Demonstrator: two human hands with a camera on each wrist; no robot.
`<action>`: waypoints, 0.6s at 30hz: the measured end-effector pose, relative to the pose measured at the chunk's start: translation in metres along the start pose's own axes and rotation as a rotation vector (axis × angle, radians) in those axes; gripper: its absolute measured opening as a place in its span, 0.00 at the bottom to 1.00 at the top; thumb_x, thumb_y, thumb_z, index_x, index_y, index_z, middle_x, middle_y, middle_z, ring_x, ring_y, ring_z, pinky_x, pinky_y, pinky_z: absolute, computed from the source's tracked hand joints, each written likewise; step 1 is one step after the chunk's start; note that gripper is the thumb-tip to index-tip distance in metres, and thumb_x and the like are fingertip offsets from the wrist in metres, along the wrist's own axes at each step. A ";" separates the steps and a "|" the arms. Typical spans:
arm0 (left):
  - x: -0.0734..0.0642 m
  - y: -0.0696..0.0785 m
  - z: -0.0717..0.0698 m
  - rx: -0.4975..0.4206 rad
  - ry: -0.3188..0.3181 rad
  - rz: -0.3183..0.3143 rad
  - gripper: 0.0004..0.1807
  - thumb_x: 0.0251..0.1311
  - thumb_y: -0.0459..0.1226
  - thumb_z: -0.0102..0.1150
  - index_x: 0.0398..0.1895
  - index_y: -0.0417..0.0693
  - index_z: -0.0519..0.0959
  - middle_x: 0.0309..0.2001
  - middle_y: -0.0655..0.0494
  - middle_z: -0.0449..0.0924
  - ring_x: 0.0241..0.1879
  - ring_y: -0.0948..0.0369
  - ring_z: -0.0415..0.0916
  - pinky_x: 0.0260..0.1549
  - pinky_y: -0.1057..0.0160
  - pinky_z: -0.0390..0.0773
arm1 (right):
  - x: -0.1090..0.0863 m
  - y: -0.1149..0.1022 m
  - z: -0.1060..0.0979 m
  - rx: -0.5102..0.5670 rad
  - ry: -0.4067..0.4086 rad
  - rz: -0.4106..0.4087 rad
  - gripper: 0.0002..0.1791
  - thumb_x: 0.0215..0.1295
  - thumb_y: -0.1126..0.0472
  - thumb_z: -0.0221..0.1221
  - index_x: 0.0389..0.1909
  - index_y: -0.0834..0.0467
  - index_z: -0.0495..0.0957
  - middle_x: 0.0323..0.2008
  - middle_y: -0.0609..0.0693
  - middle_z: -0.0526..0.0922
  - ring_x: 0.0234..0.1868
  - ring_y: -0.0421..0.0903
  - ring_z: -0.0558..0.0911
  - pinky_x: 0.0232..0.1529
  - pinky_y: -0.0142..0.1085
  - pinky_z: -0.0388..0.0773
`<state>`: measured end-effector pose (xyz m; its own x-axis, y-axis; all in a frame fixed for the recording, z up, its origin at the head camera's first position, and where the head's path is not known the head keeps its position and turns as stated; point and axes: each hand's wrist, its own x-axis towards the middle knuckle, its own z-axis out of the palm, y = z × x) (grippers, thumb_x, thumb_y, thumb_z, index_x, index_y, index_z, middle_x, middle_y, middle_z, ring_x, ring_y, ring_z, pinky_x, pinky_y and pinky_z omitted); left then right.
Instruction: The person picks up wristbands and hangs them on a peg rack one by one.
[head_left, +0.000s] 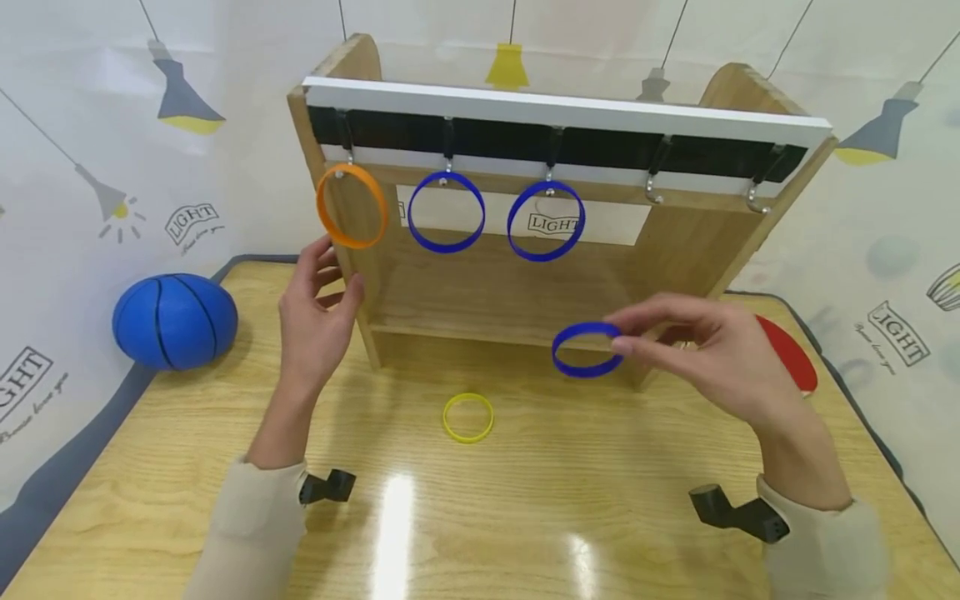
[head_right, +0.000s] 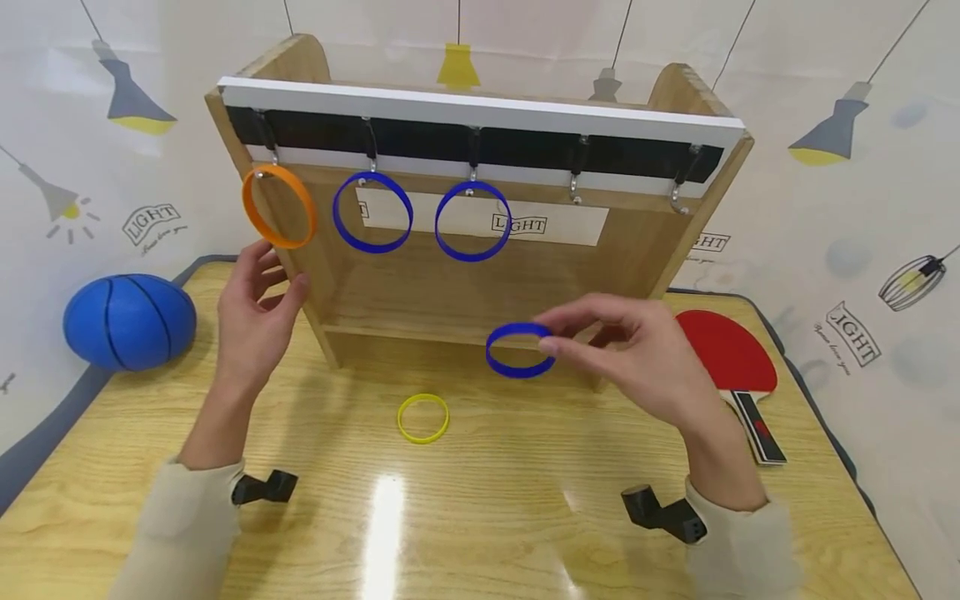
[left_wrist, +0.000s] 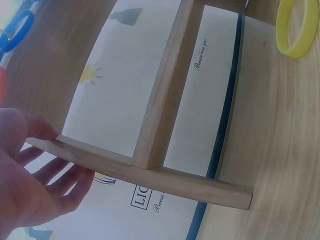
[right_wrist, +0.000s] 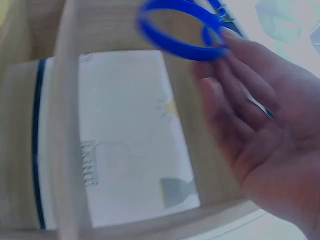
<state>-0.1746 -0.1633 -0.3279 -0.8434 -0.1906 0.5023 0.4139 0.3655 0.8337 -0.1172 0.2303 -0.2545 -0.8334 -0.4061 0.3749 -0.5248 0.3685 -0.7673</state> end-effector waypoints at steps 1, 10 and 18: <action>0.000 0.000 0.000 0.001 -0.001 -0.001 0.26 0.66 0.35 0.59 0.67 0.56 0.70 0.56 0.53 0.76 0.52 0.57 0.76 0.44 0.60 0.79 | 0.003 -0.005 -0.002 0.084 0.059 -0.009 0.12 0.59 0.74 0.65 0.45 0.63 0.84 0.36 0.53 0.86 0.29 0.47 0.82 0.29 0.32 0.78; -0.001 0.000 -0.001 -0.005 0.005 -0.004 0.26 0.65 0.35 0.59 0.67 0.55 0.70 0.57 0.52 0.76 0.52 0.55 0.76 0.45 0.55 0.79 | 0.034 -0.028 -0.001 0.706 0.550 -0.103 0.18 0.62 0.75 0.61 0.52 0.79 0.74 0.44 0.67 0.82 0.41 0.55 0.82 0.25 0.35 0.81; 0.000 -0.001 0.000 -0.018 0.002 0.006 0.26 0.65 0.34 0.59 0.66 0.56 0.70 0.56 0.53 0.76 0.52 0.57 0.76 0.45 0.52 0.79 | 0.040 -0.015 0.010 0.778 0.712 -0.063 0.22 0.58 0.71 0.66 0.52 0.77 0.76 0.45 0.67 0.82 0.41 0.54 0.81 0.24 0.35 0.81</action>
<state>-0.1751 -0.1634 -0.3283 -0.8401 -0.1900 0.5080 0.4254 0.3502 0.8345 -0.1407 0.2002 -0.2333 -0.8501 0.2719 0.4510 -0.5252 -0.3763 -0.7632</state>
